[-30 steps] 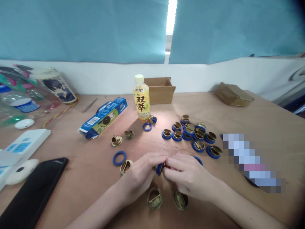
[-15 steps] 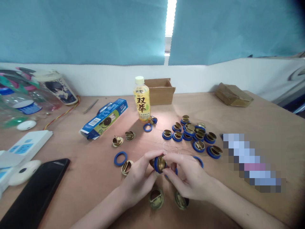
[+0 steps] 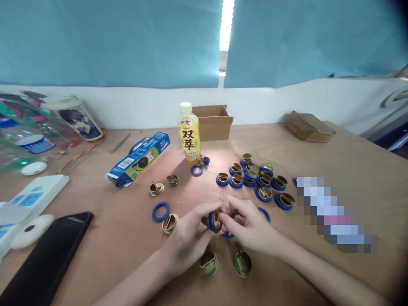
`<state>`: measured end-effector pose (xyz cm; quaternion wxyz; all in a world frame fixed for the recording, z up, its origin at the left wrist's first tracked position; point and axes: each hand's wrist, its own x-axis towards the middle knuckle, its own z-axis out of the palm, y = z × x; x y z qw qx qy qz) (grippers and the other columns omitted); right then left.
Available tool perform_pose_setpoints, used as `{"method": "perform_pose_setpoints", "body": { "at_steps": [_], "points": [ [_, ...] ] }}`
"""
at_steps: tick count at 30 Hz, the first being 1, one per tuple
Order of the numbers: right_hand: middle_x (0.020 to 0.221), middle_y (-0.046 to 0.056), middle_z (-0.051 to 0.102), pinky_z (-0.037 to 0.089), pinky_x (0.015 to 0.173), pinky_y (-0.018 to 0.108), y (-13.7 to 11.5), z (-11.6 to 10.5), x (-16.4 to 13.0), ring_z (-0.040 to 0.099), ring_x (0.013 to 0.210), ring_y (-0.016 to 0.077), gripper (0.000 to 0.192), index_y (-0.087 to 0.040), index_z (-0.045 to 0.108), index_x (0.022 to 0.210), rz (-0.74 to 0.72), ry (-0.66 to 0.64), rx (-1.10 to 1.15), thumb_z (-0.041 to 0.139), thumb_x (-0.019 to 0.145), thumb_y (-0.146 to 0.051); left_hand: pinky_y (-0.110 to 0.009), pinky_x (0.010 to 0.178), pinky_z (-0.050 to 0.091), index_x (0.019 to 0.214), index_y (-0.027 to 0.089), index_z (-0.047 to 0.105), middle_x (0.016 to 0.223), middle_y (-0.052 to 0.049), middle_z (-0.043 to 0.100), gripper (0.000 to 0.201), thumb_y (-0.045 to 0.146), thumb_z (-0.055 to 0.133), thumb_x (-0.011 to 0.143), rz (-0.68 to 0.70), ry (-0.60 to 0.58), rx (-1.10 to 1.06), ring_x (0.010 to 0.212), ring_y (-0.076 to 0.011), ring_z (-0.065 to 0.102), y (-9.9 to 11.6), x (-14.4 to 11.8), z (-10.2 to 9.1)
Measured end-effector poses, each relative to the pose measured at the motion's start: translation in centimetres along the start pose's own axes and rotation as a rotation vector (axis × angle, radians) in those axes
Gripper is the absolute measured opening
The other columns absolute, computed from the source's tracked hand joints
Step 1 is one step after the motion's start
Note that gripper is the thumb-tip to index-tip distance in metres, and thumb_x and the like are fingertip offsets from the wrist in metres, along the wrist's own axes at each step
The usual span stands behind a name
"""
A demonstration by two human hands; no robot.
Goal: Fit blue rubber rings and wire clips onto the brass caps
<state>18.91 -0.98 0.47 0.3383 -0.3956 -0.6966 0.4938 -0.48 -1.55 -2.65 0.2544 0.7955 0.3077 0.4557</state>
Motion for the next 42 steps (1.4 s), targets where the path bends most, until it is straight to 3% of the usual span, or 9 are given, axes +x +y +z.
{"method": "perform_pose_setpoints", "body": {
  "at_steps": [14,42],
  "points": [
    [0.061,-0.007,0.045,0.029,0.047,0.019,0.61,0.4,0.24,0.04,0.052,0.0081,0.017,-0.02,0.043,0.07,0.086,0.077,-0.006,0.055,0.076,-0.01,-0.03,0.092,0.06,0.132,0.023,0.053,0.114,-0.007,0.073,0.052,0.001,0.06,0.086,-0.032,-0.051,0.006,0.098,-0.0195,0.073,0.15,-0.05,0.25],
    [0.06,-0.003,0.054,0.032,0.048,0.021,0.6,0.36,0.26,0.048,0.053,0.0109,0.021,-0.02,0.042,0.066,0.058,0.04,-0.075,0.052,0.084,-0.015,-0.027,0.09,0.059,0.133,0.021,0.051,0.113,-0.007,0.073,0.054,0.009,0.071,0.084,-0.024,-0.055,0.01,0.099,-0.0198,0.073,0.12,0.03,-0.08]
  ]
}}
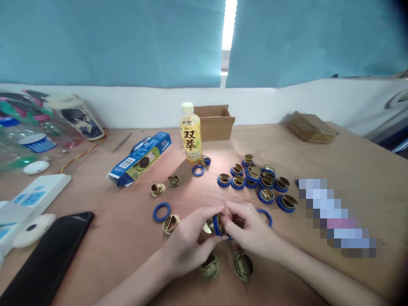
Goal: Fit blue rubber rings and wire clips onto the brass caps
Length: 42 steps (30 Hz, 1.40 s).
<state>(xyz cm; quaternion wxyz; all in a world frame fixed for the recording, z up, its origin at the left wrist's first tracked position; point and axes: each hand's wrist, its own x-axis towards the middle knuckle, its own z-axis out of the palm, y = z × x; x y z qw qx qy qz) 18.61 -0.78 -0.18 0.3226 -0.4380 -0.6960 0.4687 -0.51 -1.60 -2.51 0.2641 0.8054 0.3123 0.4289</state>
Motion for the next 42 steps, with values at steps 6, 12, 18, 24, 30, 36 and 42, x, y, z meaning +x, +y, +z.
{"method": "perform_pose_setpoints", "body": {
  "at_steps": [6,12,18,24,30,36,42],
  "points": [
    [0.059,-0.003,0.055,0.032,0.048,0.021,-0.08,-0.02,-0.02,0.049,0.052,0.0111,0.021,-0.021,0.042,0.066,0.008,-0.007,0.006,0.051,0.084,-0.015,-0.028,0.091,0.059,0.133,0.02,0.051,0.114,-0.009,0.073,0.053,0.009,0.07,0.085,-0.004,0.001,-0.008,0.099,-0.02,0.073,0.11,0.05,0.0],
    [0.059,-0.004,0.053,0.032,0.048,0.021,-0.1,-0.02,0.01,0.048,0.053,0.0111,0.021,-0.021,0.042,0.066,-0.011,0.007,-0.015,0.051,0.084,-0.016,-0.026,0.092,0.058,0.133,0.02,0.051,0.115,-0.009,0.072,0.053,0.008,0.07,0.085,0.003,-0.002,-0.016,0.1,-0.0194,0.072,0.02,0.03,-0.01],
    [0.06,-0.004,0.05,0.032,0.049,0.022,-0.17,0.01,0.04,0.045,0.054,0.0107,0.023,-0.021,0.041,0.065,-0.023,0.009,-0.036,0.05,0.085,-0.017,-0.025,0.093,0.056,0.133,0.021,0.05,0.115,-0.006,0.072,0.054,0.009,0.071,0.086,-0.009,-0.008,-0.018,0.101,-0.0182,0.071,0.3,-0.01,-0.01],
    [0.059,-0.003,0.05,0.031,0.05,0.022,0.08,0.04,0.1,0.045,0.054,0.0114,0.025,-0.021,0.04,0.065,-0.019,0.003,-0.023,0.049,0.088,-0.02,-0.026,0.095,0.055,0.134,0.021,0.05,0.117,-0.007,0.072,0.054,0.012,0.073,0.086,-0.004,-0.008,-0.009,0.103,-0.0191,0.071,0.38,0.06,-0.1],
    [0.059,-0.004,0.046,0.031,0.052,0.023,0.27,0.17,0.18,0.041,0.056,0.0111,0.028,-0.021,0.038,0.064,-0.049,0.022,-0.058,0.05,0.089,-0.02,-0.028,0.096,0.055,0.133,0.02,0.049,0.119,-0.009,0.071,0.053,0.016,0.073,0.087,0.006,-0.005,0.017,0.105,-0.0202,0.071,0.16,0.21,-0.26],
    [0.06,-0.005,0.043,0.031,0.053,0.023,0.2,0.32,0.21,0.04,0.056,0.011,0.029,-0.021,0.038,0.064,-0.063,0.018,-0.057,0.049,0.091,-0.022,-0.029,0.094,0.056,0.13,0.019,0.051,0.113,-0.009,0.072,0.049,0.018,0.074,0.087,0.015,0.009,0.034,0.102,-0.0208,0.071,0.34,0.36,-0.61],
    [0.061,-0.004,0.044,0.031,0.053,0.024,0.37,0.29,0.04,0.042,0.057,0.0116,0.032,-0.02,0.041,0.066,-0.051,0.03,-0.07,0.047,0.097,-0.027,-0.031,0.092,0.057,0.13,0.019,0.05,0.111,-0.009,0.07,0.051,0.022,0.076,0.086,0.021,0.0,0.05,0.101,-0.0218,0.07,0.43,0.39,-0.68]
  ]
}}
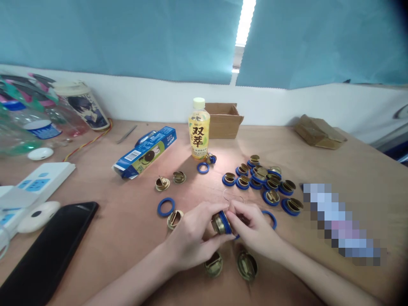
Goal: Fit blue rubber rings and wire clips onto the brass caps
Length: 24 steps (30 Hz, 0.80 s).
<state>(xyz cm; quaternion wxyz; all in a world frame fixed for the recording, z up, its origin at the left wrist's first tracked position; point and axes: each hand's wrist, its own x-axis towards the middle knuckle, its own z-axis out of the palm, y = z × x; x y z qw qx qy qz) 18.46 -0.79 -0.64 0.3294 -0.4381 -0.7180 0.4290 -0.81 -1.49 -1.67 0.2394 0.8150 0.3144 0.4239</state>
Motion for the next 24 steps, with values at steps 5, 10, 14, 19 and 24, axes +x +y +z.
{"method": "perform_pose_setpoints", "body": {
  "at_steps": [5,10,14,19,24],
  "points": [
    [0.059,-0.004,0.043,0.03,0.052,0.024,0.21,-0.15,0.07,0.041,0.056,0.0117,0.037,-0.021,0.04,0.065,-0.016,0.028,-0.028,0.046,0.1,-0.031,-0.032,0.09,0.058,0.133,0.019,0.048,0.111,-0.01,0.069,0.051,0.028,0.072,0.09,0.01,-0.022,0.022,0.102,-0.0234,0.069,0.11,0.15,-0.05],
    [0.059,-0.004,0.046,0.032,0.053,0.024,0.16,-0.12,0.12,0.043,0.056,0.0117,0.038,-0.021,0.042,0.065,-0.025,0.019,0.002,0.045,0.102,-0.032,-0.033,0.088,0.059,0.139,0.019,0.042,0.113,-0.012,0.07,0.052,0.036,0.064,0.095,0.004,-0.014,0.072,0.103,-0.0247,0.071,0.14,0.09,-0.17],
    [0.057,-0.004,0.048,0.032,0.051,0.024,0.06,-0.04,0.05,0.044,0.053,0.011,0.041,-0.021,0.042,0.063,-0.011,0.037,-0.003,0.045,0.103,-0.033,-0.024,0.064,0.06,0.128,0.019,0.044,0.096,-0.007,0.073,0.047,0.047,0.062,0.095,-0.045,0.07,0.095,0.073,-0.0183,0.074,0.07,-0.13,0.04],
    [0.056,-0.004,0.049,0.032,0.05,0.024,0.1,-0.02,0.04,0.044,0.052,0.0111,0.041,-0.021,0.042,0.064,-0.01,0.035,0.009,0.045,0.103,-0.034,-0.018,0.045,0.049,0.11,0.02,0.05,0.073,0.002,0.066,0.032,0.043,0.065,0.093,-0.044,0.108,0.139,0.05,-0.0114,0.064,0.22,-0.09,0.15],
    [0.057,-0.004,0.047,0.034,0.053,0.025,-0.08,-0.16,0.14,0.045,0.054,0.0121,0.044,-0.021,0.04,0.063,0.022,0.047,0.035,0.042,0.104,-0.038,-0.024,0.05,0.048,0.108,0.019,0.053,0.069,0.002,0.061,0.027,0.026,0.068,0.087,-0.049,0.092,0.193,0.053,-0.0139,0.06,0.51,0.17,-0.08]
  ]
}}
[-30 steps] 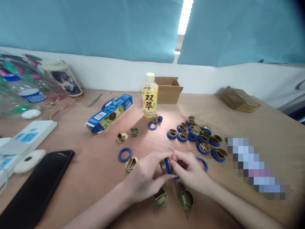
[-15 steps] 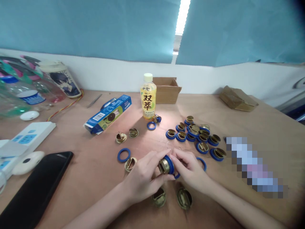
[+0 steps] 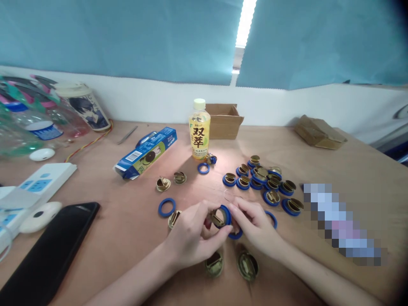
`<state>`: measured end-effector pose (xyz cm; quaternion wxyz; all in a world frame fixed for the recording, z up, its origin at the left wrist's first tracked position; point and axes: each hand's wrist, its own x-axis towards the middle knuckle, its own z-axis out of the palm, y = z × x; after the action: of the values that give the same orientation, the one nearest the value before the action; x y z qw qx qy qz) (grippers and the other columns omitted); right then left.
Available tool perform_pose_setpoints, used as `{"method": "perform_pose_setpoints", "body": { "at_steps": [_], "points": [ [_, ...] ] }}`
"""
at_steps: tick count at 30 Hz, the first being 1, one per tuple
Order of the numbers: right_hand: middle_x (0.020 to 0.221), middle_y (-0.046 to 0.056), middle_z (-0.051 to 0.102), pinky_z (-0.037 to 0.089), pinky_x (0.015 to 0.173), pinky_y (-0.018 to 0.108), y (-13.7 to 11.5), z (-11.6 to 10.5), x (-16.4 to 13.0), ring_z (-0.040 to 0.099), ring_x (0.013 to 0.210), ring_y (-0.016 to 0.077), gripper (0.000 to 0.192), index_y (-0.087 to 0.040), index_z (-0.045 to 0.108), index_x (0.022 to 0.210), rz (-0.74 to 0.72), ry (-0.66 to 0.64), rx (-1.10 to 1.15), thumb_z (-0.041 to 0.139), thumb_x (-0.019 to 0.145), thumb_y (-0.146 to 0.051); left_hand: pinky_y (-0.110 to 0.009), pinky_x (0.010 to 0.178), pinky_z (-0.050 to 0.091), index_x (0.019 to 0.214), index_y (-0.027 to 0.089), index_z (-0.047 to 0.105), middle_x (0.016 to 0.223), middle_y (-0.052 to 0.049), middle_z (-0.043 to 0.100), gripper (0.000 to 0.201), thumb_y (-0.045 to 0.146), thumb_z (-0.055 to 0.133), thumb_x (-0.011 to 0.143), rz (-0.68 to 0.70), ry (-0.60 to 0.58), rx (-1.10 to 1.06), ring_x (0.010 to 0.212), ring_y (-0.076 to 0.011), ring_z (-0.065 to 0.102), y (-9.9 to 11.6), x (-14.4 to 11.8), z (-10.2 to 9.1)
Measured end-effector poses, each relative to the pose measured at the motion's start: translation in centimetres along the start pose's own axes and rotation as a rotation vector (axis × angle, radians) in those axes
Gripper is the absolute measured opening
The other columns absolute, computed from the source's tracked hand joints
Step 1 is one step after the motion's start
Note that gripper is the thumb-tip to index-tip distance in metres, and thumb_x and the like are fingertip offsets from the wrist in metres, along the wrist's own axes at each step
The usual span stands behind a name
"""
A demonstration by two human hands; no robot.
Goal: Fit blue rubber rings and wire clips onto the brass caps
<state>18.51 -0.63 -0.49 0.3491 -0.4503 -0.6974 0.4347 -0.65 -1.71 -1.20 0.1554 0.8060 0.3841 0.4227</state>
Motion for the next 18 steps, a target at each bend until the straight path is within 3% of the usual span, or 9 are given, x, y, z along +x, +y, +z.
{"method": "perform_pose_setpoints", "body": {
  "at_steps": [8,12,18],
  "points": [
    [0.061,-0.004,0.047,0.034,0.052,0.025,0.11,-0.07,-0.14,0.046,0.055,0.0122,0.035,-0.021,0.046,0.071,0.003,0.029,-0.029,0.046,0.102,-0.037,-0.029,0.054,0.043,0.11,0.019,0.058,0.066,0.003,0.057,0.03,0.022,0.069,0.083,0.053,-0.061,0.076,0.055,-0.0166,0.057,0.01,0.21,0.15],
    [0.063,-0.004,0.049,0.034,0.049,0.023,0.41,0.22,-0.33,0.049,0.054,0.0119,0.021,-0.02,0.05,0.082,0.034,0.031,-0.015,0.051,0.099,-0.032,-0.03,0.057,0.044,0.112,0.019,0.058,0.068,0.002,0.058,0.029,0.023,0.069,0.085,0.001,-0.074,0.101,0.061,-0.0192,0.059,-0.22,0.09,0.25],
    [0.067,-0.003,0.051,0.037,0.051,0.022,0.08,0.26,-0.39,0.05,0.056,0.0112,0.015,-0.02,0.053,0.083,-0.064,0.055,-0.149,0.052,0.097,-0.024,-0.036,0.065,0.046,0.103,0.018,0.062,0.073,-0.003,0.061,0.015,0.027,0.061,0.091,-0.152,-0.101,0.257,0.07,-0.0248,0.06,-0.73,0.38,0.06]
  ]
}}
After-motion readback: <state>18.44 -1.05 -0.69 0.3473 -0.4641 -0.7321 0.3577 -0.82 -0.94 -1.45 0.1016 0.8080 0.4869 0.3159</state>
